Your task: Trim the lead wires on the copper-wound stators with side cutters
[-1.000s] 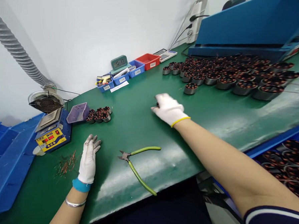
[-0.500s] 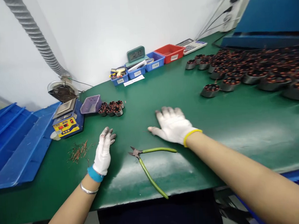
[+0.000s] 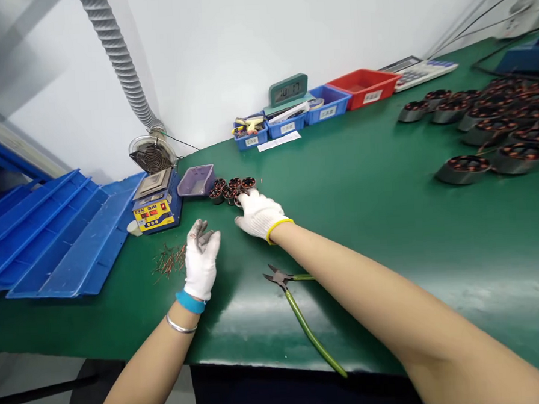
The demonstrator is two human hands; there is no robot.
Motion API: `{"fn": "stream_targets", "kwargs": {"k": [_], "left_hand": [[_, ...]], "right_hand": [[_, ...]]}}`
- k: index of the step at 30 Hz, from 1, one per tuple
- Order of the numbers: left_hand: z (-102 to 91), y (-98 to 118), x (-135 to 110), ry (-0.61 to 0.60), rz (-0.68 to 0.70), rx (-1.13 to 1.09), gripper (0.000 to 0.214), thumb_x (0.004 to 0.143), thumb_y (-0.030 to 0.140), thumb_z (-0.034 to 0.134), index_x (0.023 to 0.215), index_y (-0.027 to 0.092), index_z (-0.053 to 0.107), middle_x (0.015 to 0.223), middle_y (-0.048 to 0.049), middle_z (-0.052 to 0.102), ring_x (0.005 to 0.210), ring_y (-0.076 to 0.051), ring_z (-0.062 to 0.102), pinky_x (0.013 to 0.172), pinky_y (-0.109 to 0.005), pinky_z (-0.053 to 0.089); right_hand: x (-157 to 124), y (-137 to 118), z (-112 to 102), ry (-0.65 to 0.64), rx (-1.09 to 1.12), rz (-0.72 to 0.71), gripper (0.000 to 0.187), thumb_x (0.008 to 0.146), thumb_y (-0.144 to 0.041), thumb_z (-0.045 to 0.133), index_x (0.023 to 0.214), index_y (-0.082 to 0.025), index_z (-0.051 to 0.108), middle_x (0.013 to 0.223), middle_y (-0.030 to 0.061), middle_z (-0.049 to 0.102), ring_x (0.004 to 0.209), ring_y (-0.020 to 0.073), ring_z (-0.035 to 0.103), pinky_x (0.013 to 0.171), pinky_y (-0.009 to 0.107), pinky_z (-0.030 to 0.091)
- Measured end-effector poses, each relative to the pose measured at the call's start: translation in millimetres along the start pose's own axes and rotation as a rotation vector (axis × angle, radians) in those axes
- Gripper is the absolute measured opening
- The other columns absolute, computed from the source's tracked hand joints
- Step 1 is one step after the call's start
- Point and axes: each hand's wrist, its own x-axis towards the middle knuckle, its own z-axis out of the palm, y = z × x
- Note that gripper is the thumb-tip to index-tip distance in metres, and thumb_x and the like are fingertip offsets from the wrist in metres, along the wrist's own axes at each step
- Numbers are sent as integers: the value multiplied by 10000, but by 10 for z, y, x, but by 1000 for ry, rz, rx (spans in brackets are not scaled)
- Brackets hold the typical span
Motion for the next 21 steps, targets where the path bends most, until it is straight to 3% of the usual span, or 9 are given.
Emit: {"fn": "stream_targets", "kwargs": {"k": [4, 6, 10, 13, 17, 19, 21], "left_hand": [[18, -8, -42, -53, 54, 329, 893, 687, 435, 783, 1441, 170, 384, 1457, -173, 437, 1326, -351, 444, 1137, -492, 349], [45, -39, -40, -139, 139, 412, 930, 640, 399, 809, 1445, 188, 394, 1436, -160, 465, 1340, -362, 420, 1152, -492, 326], [136, -130, 67, -235, 235, 514, 954, 634, 357, 801, 1469, 234, 358, 1526, -119, 363, 1346, -364, 411, 1141, -479, 343], [196, -190, 190, -217, 179, 623, 867, 687, 407, 767, 1452, 237, 397, 1592, -122, 234, 1358, -408, 387, 1113, -520, 355], [277, -223, 373, -239, 215, 568, 562, 785, 358, 691, 1308, 207, 552, 1483, -124, 434, 1313, -330, 472, 1117, -450, 371], [334, -207, 468, -222, 164, 480, 464, 780, 307, 699, 1216, 184, 601, 1377, -120, 545, 1246, -290, 535, 1095, -416, 396], [385, -164, 531, -209, 66, 409, 399, 762, 306, 721, 1128, 176, 631, 1239, -107, 636, 1123, -259, 606, 1020, -395, 456]], "right_hand": [[-746, 19, 23, -20, -8, -93, 660, 870, -512, 468, 1484, -296, 357, 1535, 106, 371, 1205, 369, 542, 875, 511, 500], [-1180, 122, 81, -94, 3, -221, 755, 774, -524, 590, 1458, -256, 413, 1505, 121, 424, 1256, 356, 511, 894, 485, 519], [-1681, 519, 226, -52, -25, -331, 565, 821, -451, 534, 1349, -250, 544, 1424, 122, 519, 1300, 330, 480, 1022, 517, 464], [-1669, 946, 277, 43, -47, -258, 515, 872, -447, 441, 1345, -267, 540, 1367, 129, 564, 1269, 318, 517, 1052, 504, 452], [-1401, 1387, 167, 51, -125, -48, 559, 860, -494, 373, 1316, -229, 557, 1349, 185, 561, 1238, 362, 535, 1040, 496, 447], [-1279, 1358, 52, 43, -229, 69, 628, 843, -498, 355, 1312, -133, 559, 1367, 246, 526, 1228, 419, 522, 1013, 537, 444], [-1204, 1139, -49, 71, -291, 98, 680, 845, -495, 350, 1324, -49, 536, 1418, 281, 462, 1275, 437, 472, 1033, 542, 423]]}}
